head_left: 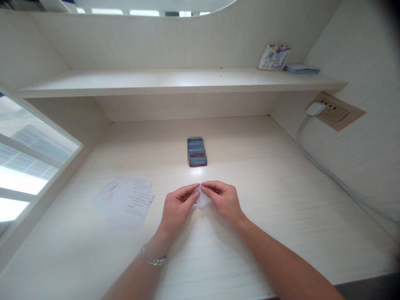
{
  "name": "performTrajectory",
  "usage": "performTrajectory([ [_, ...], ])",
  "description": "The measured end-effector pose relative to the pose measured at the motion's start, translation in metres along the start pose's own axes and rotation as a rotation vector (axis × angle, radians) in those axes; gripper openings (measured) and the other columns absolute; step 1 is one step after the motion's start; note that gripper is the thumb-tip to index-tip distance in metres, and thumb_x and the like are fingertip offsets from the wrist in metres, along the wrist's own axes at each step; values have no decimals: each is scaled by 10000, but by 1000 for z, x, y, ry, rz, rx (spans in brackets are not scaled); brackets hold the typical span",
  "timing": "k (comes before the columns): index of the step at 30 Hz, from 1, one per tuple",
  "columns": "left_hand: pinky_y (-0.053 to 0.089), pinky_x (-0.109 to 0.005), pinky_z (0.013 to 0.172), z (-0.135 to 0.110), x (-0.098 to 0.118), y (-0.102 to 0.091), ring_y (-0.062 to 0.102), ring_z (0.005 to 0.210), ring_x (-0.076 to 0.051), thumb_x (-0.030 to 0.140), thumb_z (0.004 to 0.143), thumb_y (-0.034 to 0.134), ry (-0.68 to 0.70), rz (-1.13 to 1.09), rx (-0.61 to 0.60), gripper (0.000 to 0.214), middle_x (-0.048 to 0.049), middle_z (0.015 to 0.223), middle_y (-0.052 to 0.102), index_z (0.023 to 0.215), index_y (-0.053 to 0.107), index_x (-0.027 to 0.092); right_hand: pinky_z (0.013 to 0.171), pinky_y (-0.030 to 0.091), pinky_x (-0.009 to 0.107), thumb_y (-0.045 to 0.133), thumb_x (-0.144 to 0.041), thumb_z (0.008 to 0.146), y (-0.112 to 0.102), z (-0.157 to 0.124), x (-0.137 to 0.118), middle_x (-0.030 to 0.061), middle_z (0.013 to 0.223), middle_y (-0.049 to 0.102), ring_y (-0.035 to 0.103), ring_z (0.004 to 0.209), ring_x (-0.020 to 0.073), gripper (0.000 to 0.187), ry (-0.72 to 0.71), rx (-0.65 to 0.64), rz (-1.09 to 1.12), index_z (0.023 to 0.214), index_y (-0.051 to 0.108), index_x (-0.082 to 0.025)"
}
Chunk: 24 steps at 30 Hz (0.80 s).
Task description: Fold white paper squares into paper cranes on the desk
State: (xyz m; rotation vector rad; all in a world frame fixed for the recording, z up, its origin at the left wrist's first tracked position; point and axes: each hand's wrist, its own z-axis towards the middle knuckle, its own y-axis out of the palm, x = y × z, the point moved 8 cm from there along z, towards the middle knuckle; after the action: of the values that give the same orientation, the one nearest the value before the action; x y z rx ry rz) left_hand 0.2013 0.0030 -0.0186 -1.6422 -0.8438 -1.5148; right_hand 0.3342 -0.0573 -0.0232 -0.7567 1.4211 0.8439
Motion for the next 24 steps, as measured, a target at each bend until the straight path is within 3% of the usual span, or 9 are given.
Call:
performTrajectory([
  [16,523,-292,755,0,1,0,658,838,-202,273,713,667,-34,-35,24,261,-80,935,715,945,704,160,650,515,291,646,-296,715,3,-1,2,63,792,697,641,723,185,181,19,-33,-3,830,686,-162],
  [24,528,-285,701,-1,-2,5,657,778,-186,293,707,670,-68,-97,-32,314,-86,886,710,982,675,143,574,487,254,684,-289,679,1,0,1,29,697,662,610,631,150,151,26,-3,41,758,649,-166],
])
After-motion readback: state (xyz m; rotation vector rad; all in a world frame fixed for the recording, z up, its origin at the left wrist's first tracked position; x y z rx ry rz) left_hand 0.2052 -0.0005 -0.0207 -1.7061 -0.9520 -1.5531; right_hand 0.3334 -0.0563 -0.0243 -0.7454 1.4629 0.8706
